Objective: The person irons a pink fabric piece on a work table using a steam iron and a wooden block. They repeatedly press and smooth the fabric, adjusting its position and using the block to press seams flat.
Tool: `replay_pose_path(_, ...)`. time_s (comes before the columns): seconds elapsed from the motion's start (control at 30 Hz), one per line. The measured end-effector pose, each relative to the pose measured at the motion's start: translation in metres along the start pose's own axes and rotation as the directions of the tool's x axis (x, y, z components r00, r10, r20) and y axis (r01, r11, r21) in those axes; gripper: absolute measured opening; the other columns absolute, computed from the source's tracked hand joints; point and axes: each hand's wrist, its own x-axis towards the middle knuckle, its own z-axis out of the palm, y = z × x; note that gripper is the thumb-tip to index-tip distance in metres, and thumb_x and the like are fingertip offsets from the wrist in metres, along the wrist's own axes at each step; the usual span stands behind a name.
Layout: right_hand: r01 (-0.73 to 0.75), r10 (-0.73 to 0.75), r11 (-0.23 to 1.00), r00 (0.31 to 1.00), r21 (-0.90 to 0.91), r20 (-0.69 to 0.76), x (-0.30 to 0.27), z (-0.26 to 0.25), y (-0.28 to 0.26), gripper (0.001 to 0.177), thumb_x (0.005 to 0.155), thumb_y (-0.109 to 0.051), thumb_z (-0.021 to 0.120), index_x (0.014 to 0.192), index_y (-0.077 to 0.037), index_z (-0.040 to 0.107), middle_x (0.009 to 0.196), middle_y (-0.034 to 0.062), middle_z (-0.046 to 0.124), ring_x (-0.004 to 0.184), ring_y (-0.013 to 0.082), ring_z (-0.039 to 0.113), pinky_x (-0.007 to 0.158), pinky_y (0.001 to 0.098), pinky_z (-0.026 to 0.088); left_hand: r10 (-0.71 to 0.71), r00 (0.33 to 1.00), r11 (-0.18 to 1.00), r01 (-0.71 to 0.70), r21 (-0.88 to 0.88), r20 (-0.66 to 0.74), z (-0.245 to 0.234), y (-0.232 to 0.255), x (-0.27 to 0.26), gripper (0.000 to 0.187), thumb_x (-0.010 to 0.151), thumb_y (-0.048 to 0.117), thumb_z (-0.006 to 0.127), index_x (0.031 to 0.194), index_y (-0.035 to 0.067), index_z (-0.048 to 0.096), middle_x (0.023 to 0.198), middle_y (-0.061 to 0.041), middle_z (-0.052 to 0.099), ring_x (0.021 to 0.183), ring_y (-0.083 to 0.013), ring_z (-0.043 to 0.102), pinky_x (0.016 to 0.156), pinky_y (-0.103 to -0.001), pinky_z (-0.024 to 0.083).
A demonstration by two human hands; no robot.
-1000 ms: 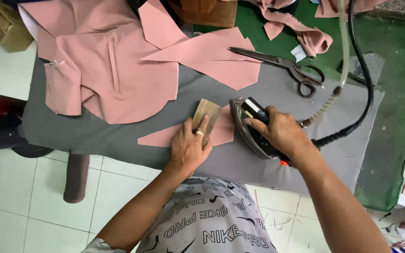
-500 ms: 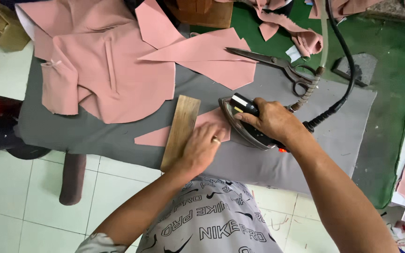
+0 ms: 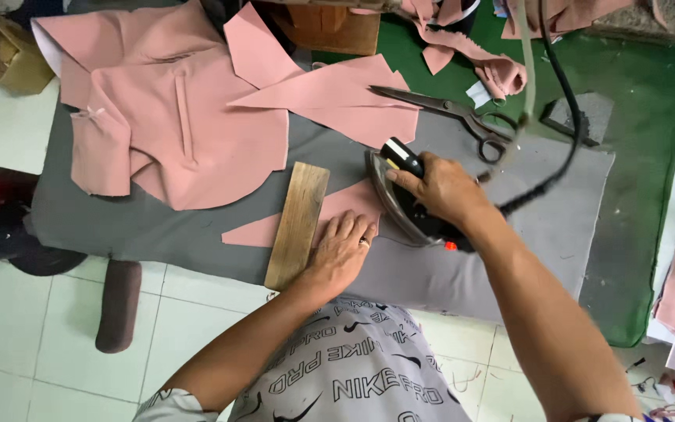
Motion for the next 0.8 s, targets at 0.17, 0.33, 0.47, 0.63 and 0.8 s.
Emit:
replay_pose_path(0.17, -0.039, 0.038, 0.999, 0.998, 0.030, 0.041, -0.033, -0.004, -0.014, 0.062, 0.095, -0.068, 0.062, 0.116, -0.010, 0.069, 0.095, 0.0203, 0.075, 0.099, 0.0389, 0.074, 0.081, 0.0499, 0.059, 0.082, 0.938, 0.997, -0.082, 0.014, -0.336, -0.002, -0.006, -0.006, 0.023, 0.103, 0.015, 0.053, 0.116, 0.009, 0.071, 0.114, -0.014, 0.059, 0.119, -0.0357, 0.056, 0.092, -0.048, 0.046)
replay_pose_path(0.33, -0.020, 0.020, 1.000, 0.995, 0.007, 0.101, -0.036, 0.007, -0.020, 0.062, 0.094, -0.065, 0.063, 0.119, -0.009, 0.068, 0.099, 0.0205, 0.076, 0.101, 0.0375, 0.074, 0.083, 0.0476, 0.060, 0.042, 0.882, 0.986, -0.111, -0.122, -0.470, -0.038, -0.015, -0.014, 0.015, 0.094, 0.017, 0.063, 0.093, 0.007, 0.074, 0.102, -0.011, 0.059, 0.110, -0.0359, 0.056, 0.084, -0.048, 0.046)
replay_pose_path(0.47, 0.032, -0.038, 0.999, 0.986, 0.042, 0.164, -0.031, -0.005, -0.026, 0.062, 0.094, -0.062, 0.065, 0.117, -0.004, 0.068, 0.101, 0.0253, 0.075, 0.104, 0.0421, 0.073, 0.087, 0.0512, 0.059, -0.384, 0.816, 0.921, 0.303, -0.245, -0.433, -0.064, -0.035, -0.036, 0.044, 0.094, 0.028, 0.073, 0.131, 0.008, 0.064, 0.136, -0.024, 0.052, 0.130, -0.0435, 0.051, 0.099, -0.054, 0.044)
replay_pose_path(0.63, 0.106, -0.072, 0.988, 0.959, -0.111, 0.276, -0.037, -0.031, -0.056, 0.066, 0.087, -0.070, 0.064, 0.118, -0.012, 0.070, 0.104, 0.0205, 0.077, 0.109, 0.0392, 0.072, 0.093, 0.0503, 0.057, -0.302, 0.797, 0.952, 0.277, -0.128, -0.523, -0.033, -0.055, -0.046, 0.068, 0.085, 0.026, 0.077, 0.147, 0.010, 0.055, 0.148, -0.024, 0.047, 0.140, -0.0418, 0.047, 0.103, -0.052, 0.041)
replay_pose_path(0.8, 0.226, -0.155, 0.929, 0.957, -0.292, 0.247, -0.022, -0.027, -0.058, 0.062, 0.089, -0.068, 0.064, 0.113, -0.011, 0.072, 0.099, 0.0186, 0.078, 0.104, 0.0369, 0.074, 0.090, 0.0486, 0.058, -0.272, 0.800, 0.953, 0.300, -0.036, -0.535, -0.032, -0.060, -0.049, 0.058, 0.089, 0.020, 0.069, 0.145, 0.010, 0.057, 0.150, -0.025, 0.050, 0.141, -0.0472, 0.046, 0.104, -0.058, 0.040)
